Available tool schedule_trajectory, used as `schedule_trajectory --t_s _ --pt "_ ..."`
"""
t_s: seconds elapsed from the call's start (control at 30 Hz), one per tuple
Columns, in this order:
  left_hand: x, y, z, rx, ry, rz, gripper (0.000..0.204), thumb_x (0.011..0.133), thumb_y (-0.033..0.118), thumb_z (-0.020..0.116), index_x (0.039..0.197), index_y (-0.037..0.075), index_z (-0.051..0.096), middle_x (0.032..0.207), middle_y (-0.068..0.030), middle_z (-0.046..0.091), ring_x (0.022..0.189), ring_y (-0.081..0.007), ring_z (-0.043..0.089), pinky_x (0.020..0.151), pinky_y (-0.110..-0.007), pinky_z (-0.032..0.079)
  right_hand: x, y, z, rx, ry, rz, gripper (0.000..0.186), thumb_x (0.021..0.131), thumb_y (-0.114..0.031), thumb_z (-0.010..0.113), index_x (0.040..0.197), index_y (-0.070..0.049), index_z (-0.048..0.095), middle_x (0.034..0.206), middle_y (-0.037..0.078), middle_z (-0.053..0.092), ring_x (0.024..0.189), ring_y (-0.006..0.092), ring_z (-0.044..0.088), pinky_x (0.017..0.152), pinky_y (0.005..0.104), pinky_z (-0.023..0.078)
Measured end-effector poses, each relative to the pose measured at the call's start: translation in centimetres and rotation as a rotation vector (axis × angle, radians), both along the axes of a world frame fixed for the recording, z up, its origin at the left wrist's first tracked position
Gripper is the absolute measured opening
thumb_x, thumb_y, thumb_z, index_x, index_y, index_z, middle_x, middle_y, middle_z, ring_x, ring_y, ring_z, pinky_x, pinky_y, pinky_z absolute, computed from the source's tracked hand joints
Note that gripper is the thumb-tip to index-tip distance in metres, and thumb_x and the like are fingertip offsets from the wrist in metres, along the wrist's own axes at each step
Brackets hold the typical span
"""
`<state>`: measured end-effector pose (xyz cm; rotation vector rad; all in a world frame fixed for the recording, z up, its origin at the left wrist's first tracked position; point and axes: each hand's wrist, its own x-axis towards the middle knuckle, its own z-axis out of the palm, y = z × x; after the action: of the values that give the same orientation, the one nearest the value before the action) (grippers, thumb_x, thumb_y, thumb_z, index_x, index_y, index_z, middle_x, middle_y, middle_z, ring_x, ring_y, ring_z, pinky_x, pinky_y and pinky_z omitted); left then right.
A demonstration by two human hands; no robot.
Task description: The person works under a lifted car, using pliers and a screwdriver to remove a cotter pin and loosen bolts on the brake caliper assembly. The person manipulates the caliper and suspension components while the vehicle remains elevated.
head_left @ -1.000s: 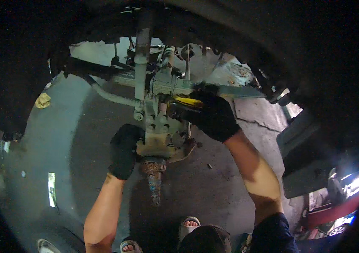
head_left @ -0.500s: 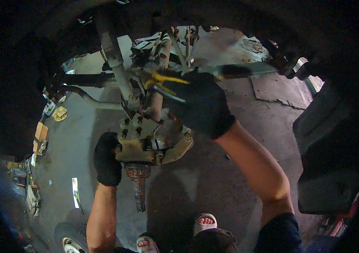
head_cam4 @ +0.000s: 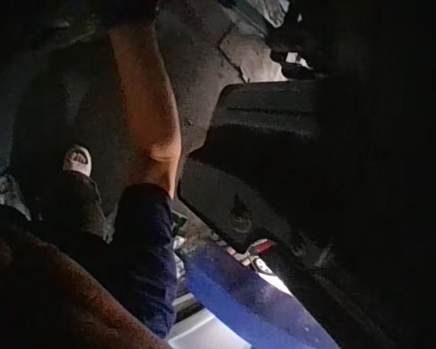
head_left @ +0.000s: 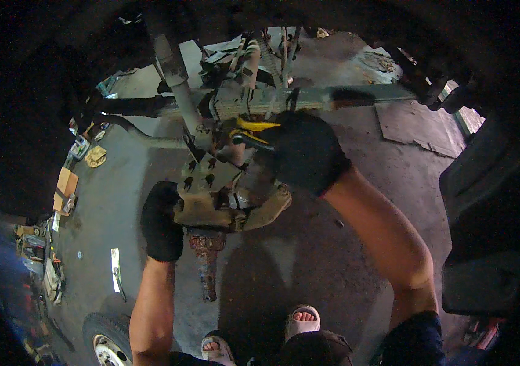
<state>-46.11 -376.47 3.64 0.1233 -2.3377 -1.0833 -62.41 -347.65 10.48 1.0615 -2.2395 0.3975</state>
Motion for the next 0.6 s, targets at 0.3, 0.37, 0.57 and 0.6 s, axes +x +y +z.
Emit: schedule_trajectory --t_s 0.3,0.37,0.57,0.6 --pt "-0.4 0.4 0.8 -0.277 0.148 -0.047 0.046 0.076 -0.008 0.048 0.119 0.001 0.061 0.111 -0.0134 0.063 0.098 -0.0229 0.063 0.087 -0.032 0.050 0.1 0.0 0.8 0.032 0.000 0.024 0.031 0.079 -0.027 0.073 0.106 -0.012 0.076 0.091 0.015 0.070 0.082 0.0314 0.068 0.071 0.0420 0.055" --pt "-0.3 0.7 1.3 -0.056 0.092 -0.061 0.045 0.075 -0.008 0.046 0.116 0.001 0.061 0.107 -0.0134 0.063 0.095 -0.0241 0.063 0.084 -0.032 0.050 0.1 0.5 0.7 -0.089 0.010 0.101 0.030 0.080 -0.024 0.073 0.107 -0.011 0.075 0.093 0.015 0.070 0.083 0.0313 0.068 0.072 0.0403 0.055" --pt "-0.4 1.1 1.8 -0.121 0.085 -0.031 0.040 0.071 -0.006 0.047 0.108 0.002 0.062 0.098 -0.0134 0.061 0.087 -0.0283 0.063 0.080 -0.032 0.050 4.1 3.7 -5.4 -0.428 -0.180 -0.042 0.029 0.090 -0.017 0.071 0.116 -0.006 0.067 0.106 0.019 0.066 0.089 0.0307 0.066 0.076 0.0356 0.054" --pt "-0.5 1.1 1.8 -0.089 0.086 -0.038 0.039 0.070 -0.006 0.048 0.106 0.002 0.062 0.097 -0.0133 0.061 0.087 -0.0288 0.062 0.080 -0.032 0.050 4.9 4.1 -7.2 -0.615 -0.428 -0.060 0.028 0.091 -0.016 0.069 0.116 -0.005 0.065 0.107 0.019 0.066 0.092 0.0311 0.066 0.078 0.0361 0.054"
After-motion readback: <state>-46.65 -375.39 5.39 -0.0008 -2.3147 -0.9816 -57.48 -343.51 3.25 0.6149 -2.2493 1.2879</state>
